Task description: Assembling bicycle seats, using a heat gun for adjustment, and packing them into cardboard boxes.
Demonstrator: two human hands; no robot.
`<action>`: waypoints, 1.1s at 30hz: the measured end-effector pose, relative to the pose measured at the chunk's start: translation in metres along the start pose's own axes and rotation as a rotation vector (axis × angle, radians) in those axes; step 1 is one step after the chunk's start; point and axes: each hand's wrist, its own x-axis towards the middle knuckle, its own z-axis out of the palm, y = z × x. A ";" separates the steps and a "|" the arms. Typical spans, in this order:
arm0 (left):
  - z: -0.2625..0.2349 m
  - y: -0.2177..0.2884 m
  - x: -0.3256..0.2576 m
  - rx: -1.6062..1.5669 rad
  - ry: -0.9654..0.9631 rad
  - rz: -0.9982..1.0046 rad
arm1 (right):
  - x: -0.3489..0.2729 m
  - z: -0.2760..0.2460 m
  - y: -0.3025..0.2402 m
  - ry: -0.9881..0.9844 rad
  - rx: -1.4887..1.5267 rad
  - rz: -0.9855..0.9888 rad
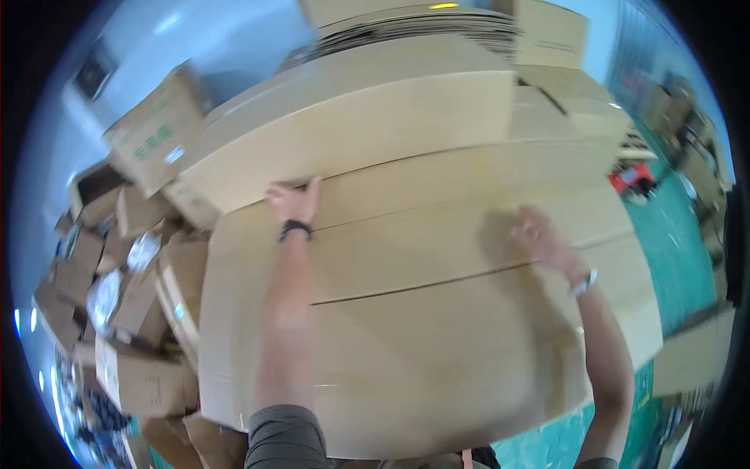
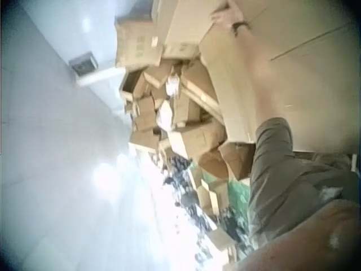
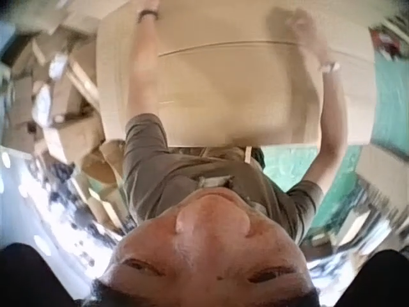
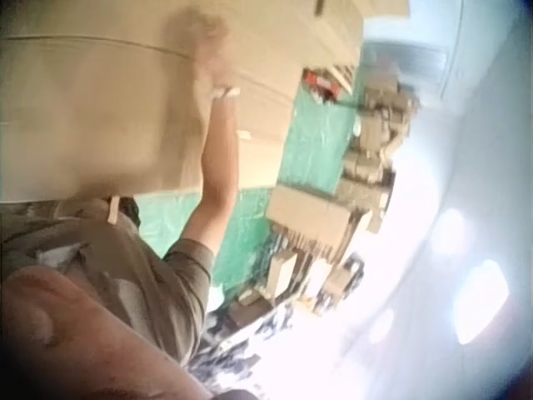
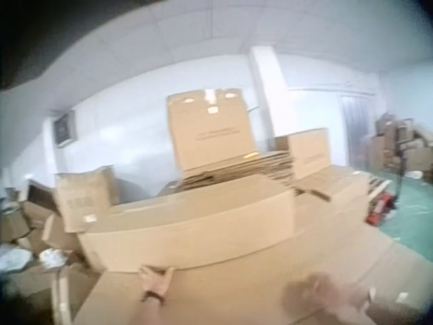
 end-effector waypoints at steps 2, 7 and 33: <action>-0.012 0.063 -0.059 -0.192 -0.140 0.120 | -0.132 -0.027 0.029 -0.004 -0.208 -0.143; 0.001 0.127 -0.144 -0.557 -0.324 0.778 | -0.384 -0.005 0.043 0.500 -0.241 0.021; -0.047 0.416 -1.414 0.766 -1.419 2.594 | -1.238 -0.081 0.333 1.760 0.244 1.466</action>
